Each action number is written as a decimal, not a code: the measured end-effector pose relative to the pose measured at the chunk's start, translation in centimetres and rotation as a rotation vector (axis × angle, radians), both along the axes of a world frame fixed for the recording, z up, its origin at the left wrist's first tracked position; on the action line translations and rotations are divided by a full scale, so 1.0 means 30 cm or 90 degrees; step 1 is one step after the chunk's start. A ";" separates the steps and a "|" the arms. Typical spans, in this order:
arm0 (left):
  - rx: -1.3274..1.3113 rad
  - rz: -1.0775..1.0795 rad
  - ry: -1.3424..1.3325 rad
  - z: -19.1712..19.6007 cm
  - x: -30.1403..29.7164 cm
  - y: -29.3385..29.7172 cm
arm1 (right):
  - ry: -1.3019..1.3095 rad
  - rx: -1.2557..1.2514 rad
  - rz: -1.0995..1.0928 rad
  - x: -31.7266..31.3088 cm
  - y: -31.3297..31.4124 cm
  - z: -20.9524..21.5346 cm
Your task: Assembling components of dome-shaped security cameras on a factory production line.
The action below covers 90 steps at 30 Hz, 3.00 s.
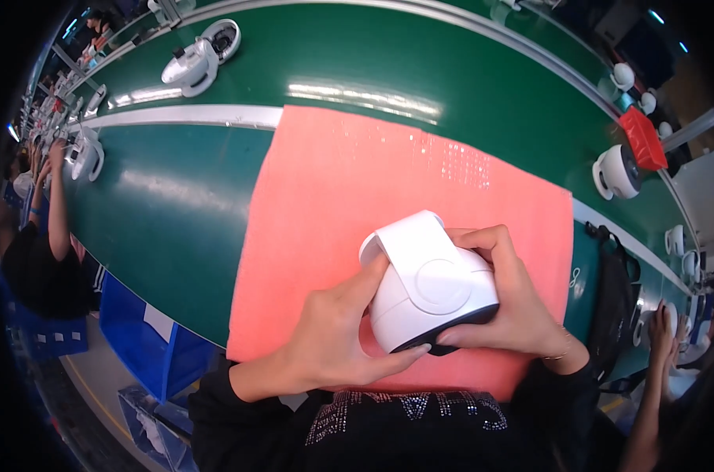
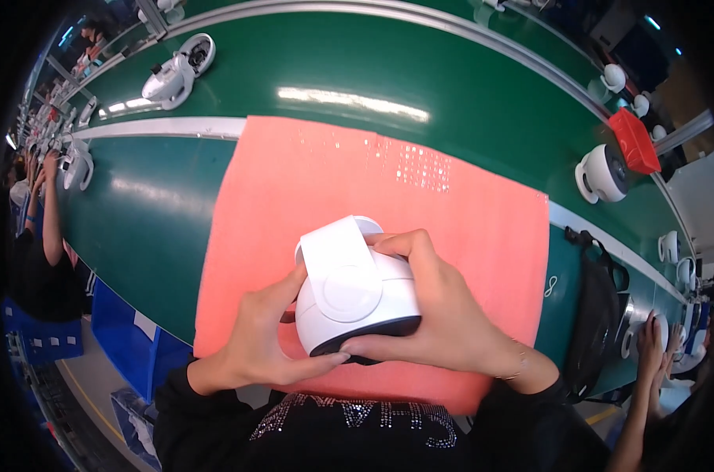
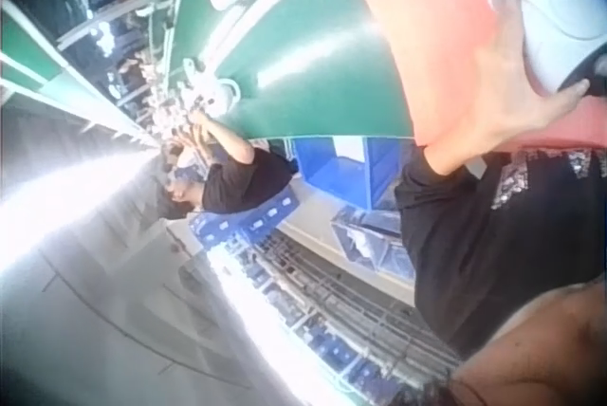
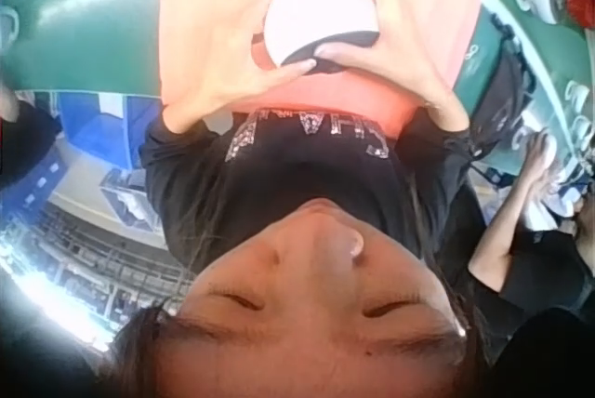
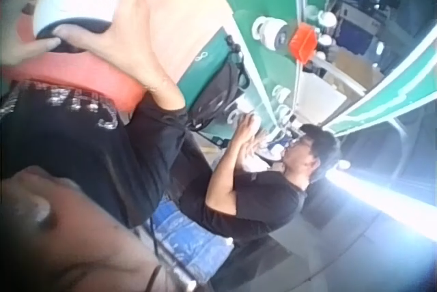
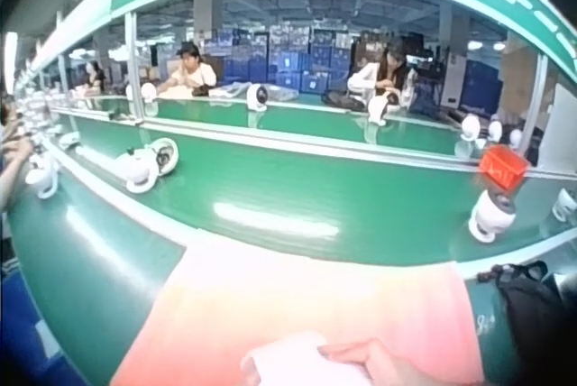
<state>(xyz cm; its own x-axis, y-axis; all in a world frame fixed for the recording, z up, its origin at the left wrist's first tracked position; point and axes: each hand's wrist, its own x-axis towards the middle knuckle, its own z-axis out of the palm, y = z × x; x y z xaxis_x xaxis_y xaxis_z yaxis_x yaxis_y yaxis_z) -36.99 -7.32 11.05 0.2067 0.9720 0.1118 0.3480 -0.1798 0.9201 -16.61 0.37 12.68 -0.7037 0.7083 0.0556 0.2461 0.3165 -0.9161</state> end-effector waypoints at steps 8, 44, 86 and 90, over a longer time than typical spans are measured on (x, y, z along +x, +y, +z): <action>-0.017 0.053 0.009 0.092 -0.117 0.144 | 0.086 0.071 -0.101 -0.154 0.154 0.002; -0.088 0.112 -0.888 -0.289 0.018 0.679 | 0.113 0.283 -0.437 -0.348 0.359 -0.226; -0.161 0.299 -0.419 0.002 -0.532 0.544 | -0.178 0.585 -0.241 -0.163 0.271 -0.137; -0.174 0.254 -0.372 0.042 -0.460 0.471 | -0.150 0.757 -0.245 -0.109 0.229 -0.171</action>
<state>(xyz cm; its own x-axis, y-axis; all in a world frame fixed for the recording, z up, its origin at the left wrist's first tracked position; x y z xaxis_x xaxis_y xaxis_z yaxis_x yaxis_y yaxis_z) -50.78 6.81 12.32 -0.1858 0.9695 -0.1601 -0.2186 0.1181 0.9686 -19.87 7.23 7.56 -0.5436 0.4681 0.6967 0.6225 0.7817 -0.0395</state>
